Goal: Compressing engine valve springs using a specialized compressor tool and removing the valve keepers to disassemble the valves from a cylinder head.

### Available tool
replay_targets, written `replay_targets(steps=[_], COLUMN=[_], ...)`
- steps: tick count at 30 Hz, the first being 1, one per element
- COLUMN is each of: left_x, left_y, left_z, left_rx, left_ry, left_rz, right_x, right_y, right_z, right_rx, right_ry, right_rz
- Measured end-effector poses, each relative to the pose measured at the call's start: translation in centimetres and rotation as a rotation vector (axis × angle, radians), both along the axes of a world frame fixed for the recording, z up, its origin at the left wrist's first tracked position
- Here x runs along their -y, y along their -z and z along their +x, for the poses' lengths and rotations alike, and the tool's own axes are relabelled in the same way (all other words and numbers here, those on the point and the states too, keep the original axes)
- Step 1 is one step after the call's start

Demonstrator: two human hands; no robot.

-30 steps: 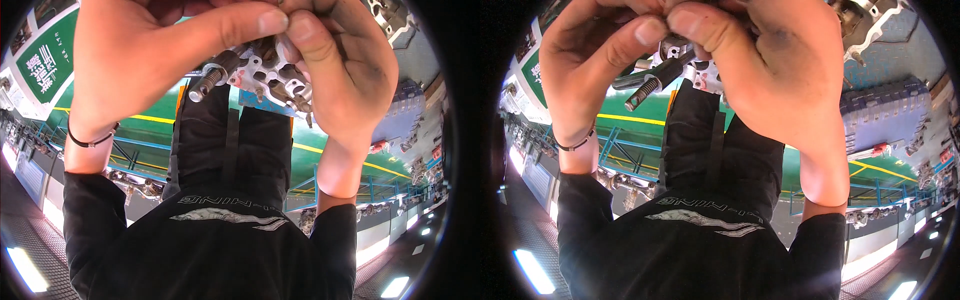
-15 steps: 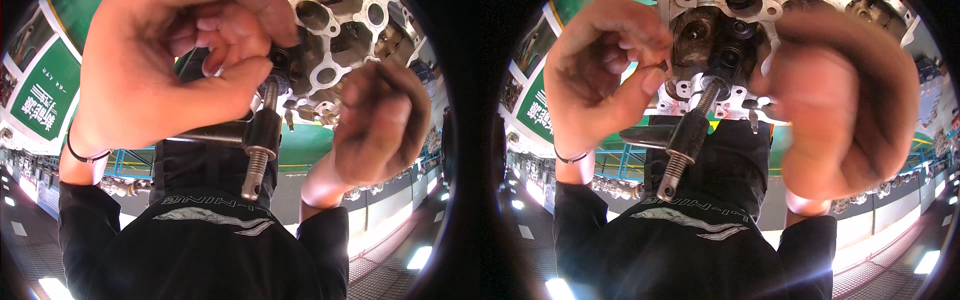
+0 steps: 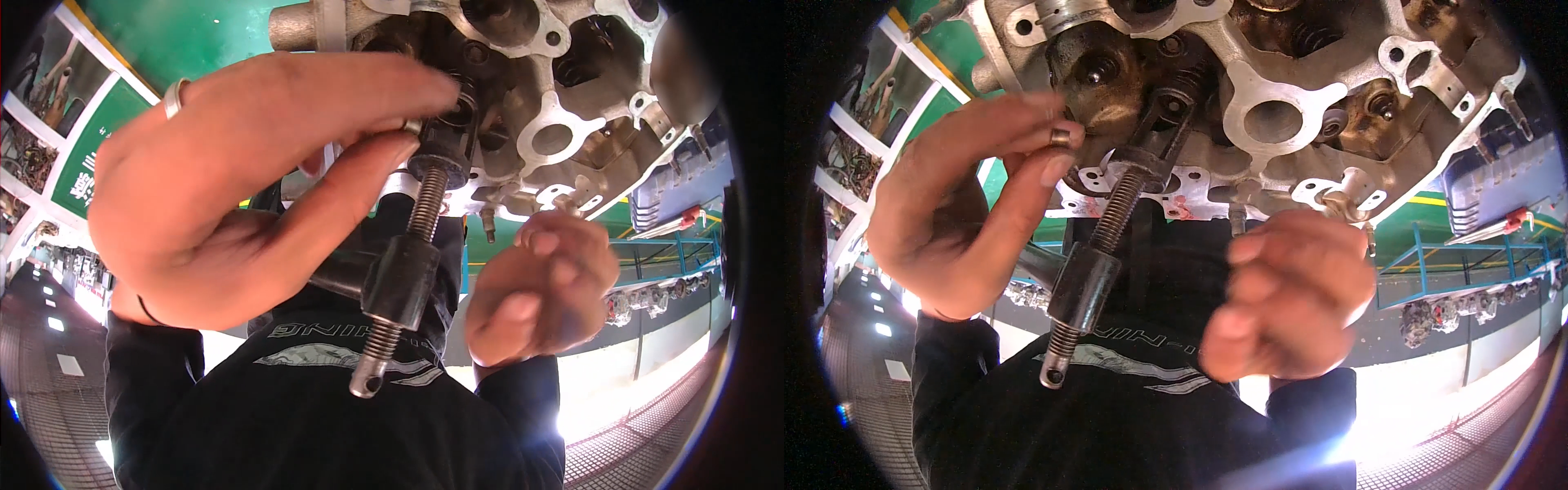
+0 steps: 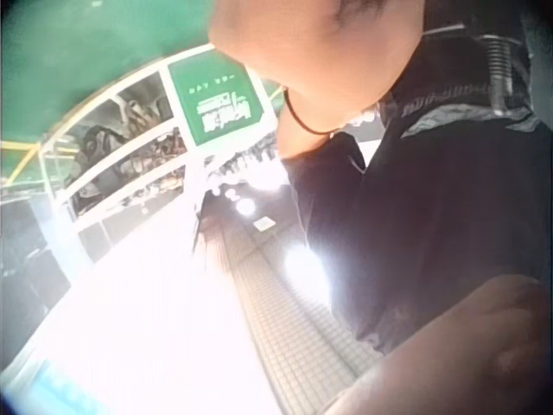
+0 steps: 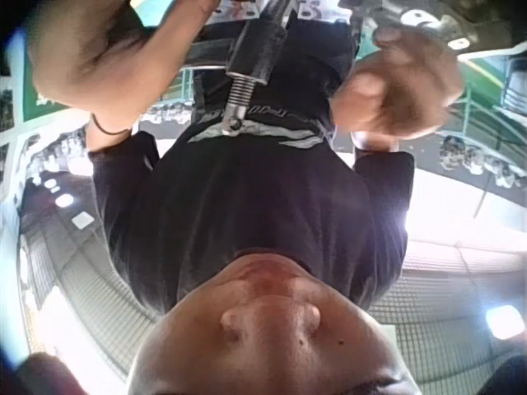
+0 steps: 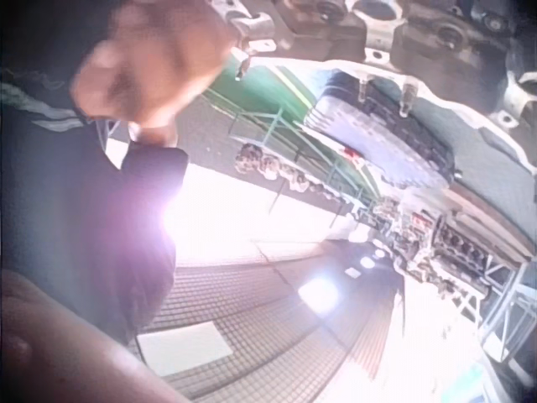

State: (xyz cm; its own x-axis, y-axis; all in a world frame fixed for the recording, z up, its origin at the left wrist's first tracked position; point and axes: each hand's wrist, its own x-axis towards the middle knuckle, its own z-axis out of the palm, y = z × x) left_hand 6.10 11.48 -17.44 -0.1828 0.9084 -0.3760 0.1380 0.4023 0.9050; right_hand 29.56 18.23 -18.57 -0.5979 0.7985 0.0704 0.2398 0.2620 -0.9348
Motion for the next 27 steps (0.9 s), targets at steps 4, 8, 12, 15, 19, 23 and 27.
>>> replay_targets(steps=[4,8,12,15,19,23,27], left_x=[0.4,1.5,2.6,3.2,3.6,4.0,5.7], left_y=[0.8,0.0,-1.1,-0.2,1.0,0.6,-0.6], left_z=[0.2,1.0,0.9,-0.2,-0.7,-1.0,-0.7], left_rx=[-0.125,-0.185,-0.030,0.001,0.039,-0.020,-0.069], left_ry=[0.100,-0.078,-0.292,-0.104,-0.029,-0.063,-0.107], left_rz=[0.153,0.046,-0.156,0.003,0.092,0.073,0.115], right_x=[2.5,2.5,3.7,5.3,6.4,6.2,6.1], right_y=[0.2,0.2,2.1,3.0,3.0,2.8,3.3], right_z=[-3.7,-5.1,-7.0,-8.5,-9.4,-9.4,-9.1], right_rx=[-0.148,0.004,-0.170,-0.311,-0.317,-0.262,-0.325], right_ry=[-0.029,-0.095,0.111,0.270,0.342,0.346,0.301], right_rz=[0.076,-0.116,-0.021,0.091,0.091,0.032,0.032])
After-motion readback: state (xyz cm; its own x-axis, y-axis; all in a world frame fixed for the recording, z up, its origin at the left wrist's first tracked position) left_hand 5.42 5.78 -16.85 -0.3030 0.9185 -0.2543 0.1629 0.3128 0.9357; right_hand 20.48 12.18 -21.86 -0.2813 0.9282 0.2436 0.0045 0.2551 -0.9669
